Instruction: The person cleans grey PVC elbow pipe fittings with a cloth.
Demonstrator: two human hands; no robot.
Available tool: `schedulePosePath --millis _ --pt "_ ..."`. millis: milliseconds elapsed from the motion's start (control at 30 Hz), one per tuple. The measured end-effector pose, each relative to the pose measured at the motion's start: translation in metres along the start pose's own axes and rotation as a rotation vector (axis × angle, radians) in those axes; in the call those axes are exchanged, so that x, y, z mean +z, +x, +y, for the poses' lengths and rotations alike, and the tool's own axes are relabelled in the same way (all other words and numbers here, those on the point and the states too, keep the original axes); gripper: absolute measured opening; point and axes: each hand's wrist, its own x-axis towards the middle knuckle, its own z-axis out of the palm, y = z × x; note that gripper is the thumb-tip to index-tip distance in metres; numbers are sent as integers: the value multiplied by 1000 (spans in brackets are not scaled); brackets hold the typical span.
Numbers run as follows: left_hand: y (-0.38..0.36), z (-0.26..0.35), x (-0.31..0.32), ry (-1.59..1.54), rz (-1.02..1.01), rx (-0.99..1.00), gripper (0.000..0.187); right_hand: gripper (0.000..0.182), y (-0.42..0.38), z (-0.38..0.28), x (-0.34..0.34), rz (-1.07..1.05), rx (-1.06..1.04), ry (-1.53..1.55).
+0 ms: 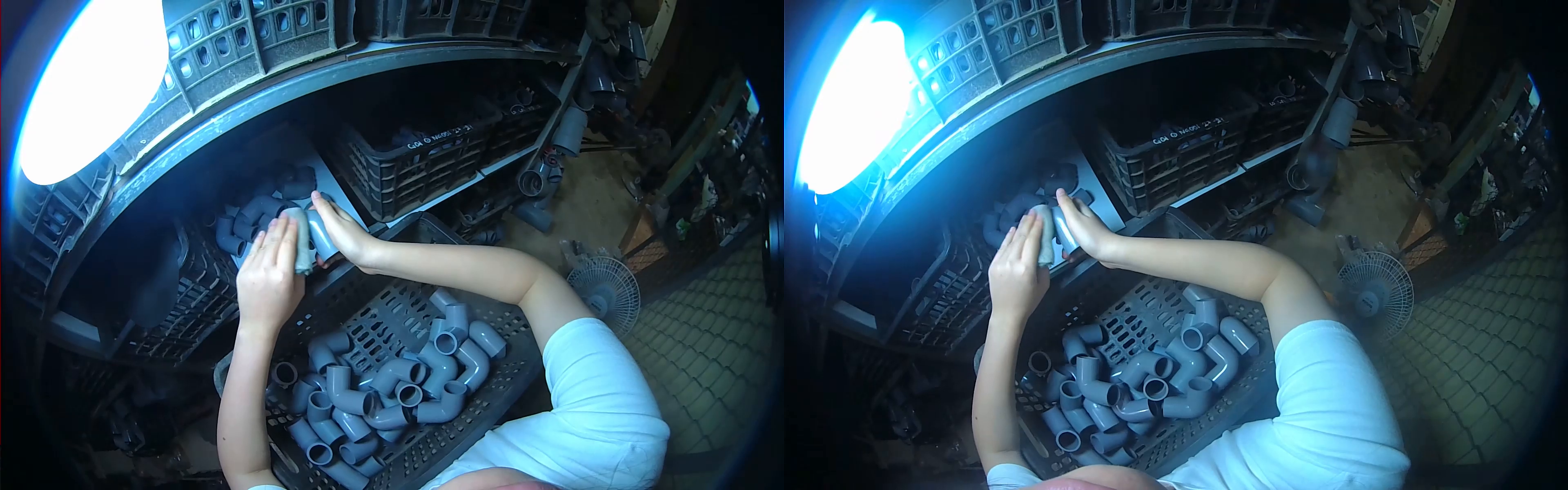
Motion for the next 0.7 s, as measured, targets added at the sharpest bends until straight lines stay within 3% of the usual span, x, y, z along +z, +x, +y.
schedulePosePath --millis 33,133,167,200,267,300,333,400,467,633,700 --pt "4 7 -2 -21 15 48 57 79 13 12 1 46 -251 -55" --pt "7 14 11 35 -2 47 58 80 28 27 -1 57 -309 -7" --pt "8 10 14 47 -12 12 58 77 30 30 1 157 -368 -44" --pt "8 4 16 60 -23 -23 59 77 25 27 2 157 -364 -43" --pt "2 -8 13 40 -23 -71 58 70 12 11 0 70 -113 40" --pt "0 -8 7 54 -29 -19 58 66 18 13 -3 58 -168 91" --pt "0 -6 3 71 -33 33 58 75 22 15 0 144 -267 105" --pt "1 7 3 13 -23 81 67 91 44 21 -13 109 -316 57" --pt "4 6 4 31 -43 37 64 101 36 18 -8 21 -187 75" --pt "-7 -19 9 96 23 97 59 54 23 3 -4 -75 -139 302" --pt "-9 -15 8 106 18 120 56 47 18 -5 -8 -46 -109 291"
